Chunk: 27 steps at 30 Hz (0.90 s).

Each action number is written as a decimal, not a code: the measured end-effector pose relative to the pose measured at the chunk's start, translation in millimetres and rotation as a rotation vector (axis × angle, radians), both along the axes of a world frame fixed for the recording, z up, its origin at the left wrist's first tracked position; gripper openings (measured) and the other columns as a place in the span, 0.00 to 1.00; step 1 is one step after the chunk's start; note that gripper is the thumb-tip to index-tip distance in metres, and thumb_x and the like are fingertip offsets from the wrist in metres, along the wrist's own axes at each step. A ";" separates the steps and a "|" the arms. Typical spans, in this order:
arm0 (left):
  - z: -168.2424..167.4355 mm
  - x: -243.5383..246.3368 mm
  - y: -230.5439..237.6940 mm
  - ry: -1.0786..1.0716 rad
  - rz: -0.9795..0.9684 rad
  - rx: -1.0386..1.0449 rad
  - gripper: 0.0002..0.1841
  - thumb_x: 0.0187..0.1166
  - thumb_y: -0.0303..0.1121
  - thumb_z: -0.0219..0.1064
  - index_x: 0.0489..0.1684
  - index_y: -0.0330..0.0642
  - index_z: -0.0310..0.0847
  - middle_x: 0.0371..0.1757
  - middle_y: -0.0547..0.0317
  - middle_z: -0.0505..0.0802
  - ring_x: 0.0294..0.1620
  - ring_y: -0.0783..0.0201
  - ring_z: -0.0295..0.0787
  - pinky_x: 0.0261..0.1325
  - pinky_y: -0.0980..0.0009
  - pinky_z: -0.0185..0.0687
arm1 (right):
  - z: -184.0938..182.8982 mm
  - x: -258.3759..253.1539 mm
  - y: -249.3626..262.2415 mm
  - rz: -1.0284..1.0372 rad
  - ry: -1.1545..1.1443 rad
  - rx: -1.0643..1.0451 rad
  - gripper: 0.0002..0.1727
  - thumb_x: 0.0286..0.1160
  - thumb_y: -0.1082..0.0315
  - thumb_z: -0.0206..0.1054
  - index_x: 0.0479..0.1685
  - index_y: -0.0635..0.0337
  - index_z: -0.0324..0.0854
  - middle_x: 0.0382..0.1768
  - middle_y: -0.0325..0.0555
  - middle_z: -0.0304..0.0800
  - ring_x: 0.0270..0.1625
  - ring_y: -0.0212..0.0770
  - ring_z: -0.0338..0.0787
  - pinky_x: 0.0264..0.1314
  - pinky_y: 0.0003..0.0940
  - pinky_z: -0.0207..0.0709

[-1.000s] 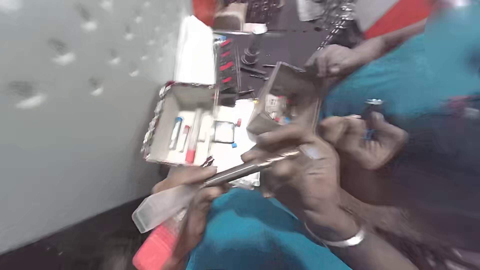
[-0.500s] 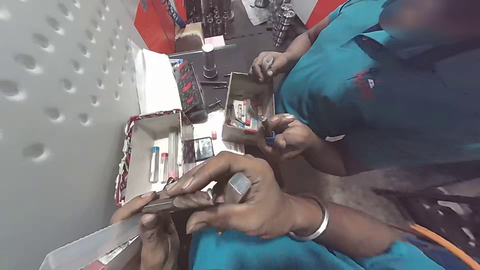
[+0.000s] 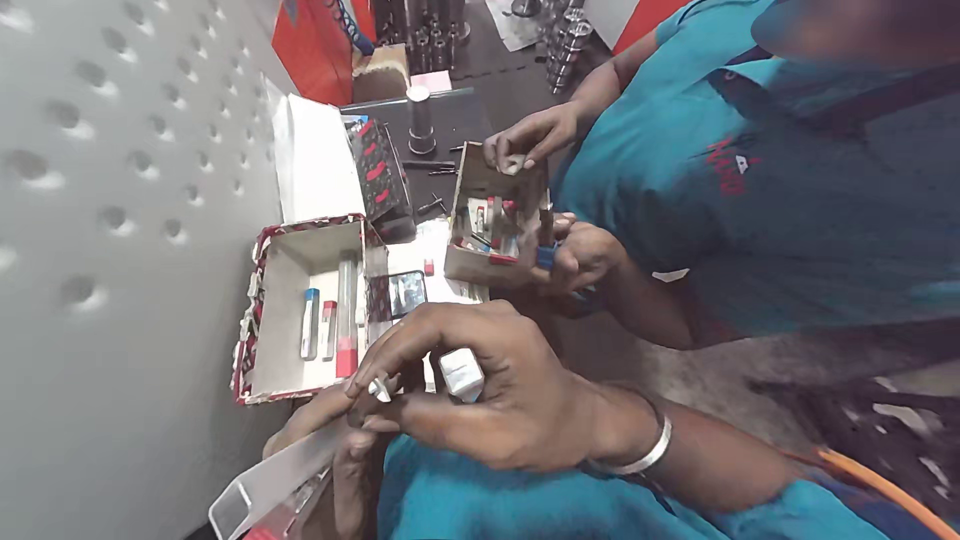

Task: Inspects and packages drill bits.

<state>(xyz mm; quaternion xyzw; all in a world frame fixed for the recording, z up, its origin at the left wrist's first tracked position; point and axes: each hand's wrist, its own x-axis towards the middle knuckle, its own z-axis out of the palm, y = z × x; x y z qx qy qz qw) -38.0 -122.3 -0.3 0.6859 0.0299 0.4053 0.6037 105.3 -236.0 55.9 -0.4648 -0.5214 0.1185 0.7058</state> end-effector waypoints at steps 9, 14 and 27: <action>-8.1 11.5 -6.2 -0.067 -0.348 -0.425 0.13 0.86 0.39 0.64 0.59 0.43 0.87 0.38 0.62 0.96 0.35 0.74 0.93 0.46 0.79 0.90 | 31.0 50.2 -57.4 -0.572 -0.410 -0.264 0.12 0.69 0.63 0.79 0.46 0.60 0.90 0.41 0.35 0.94 0.39 0.23 0.88 0.40 0.19 0.84; -7.4 14.5 -1.8 -0.072 -0.360 -0.483 0.14 0.85 0.39 0.65 0.59 0.41 0.86 0.35 0.61 0.96 0.32 0.74 0.93 0.42 0.80 0.90 | 43.9 92.7 -122.7 -0.936 -0.439 -0.787 0.17 0.75 0.48 0.72 0.54 0.46 0.89 0.44 0.32 0.92 0.40 0.27 0.88 0.42 0.35 0.83; -6.7 19.9 9.1 -0.117 -0.339 -0.445 0.14 0.86 0.38 0.64 0.60 0.41 0.85 0.36 0.61 0.96 0.32 0.74 0.92 0.41 0.81 0.89 | 27.1 121.7 -93.7 -0.749 -0.332 -1.058 0.12 0.72 0.46 0.73 0.38 0.42 0.89 0.23 0.33 0.87 0.23 0.34 0.85 0.26 0.44 0.80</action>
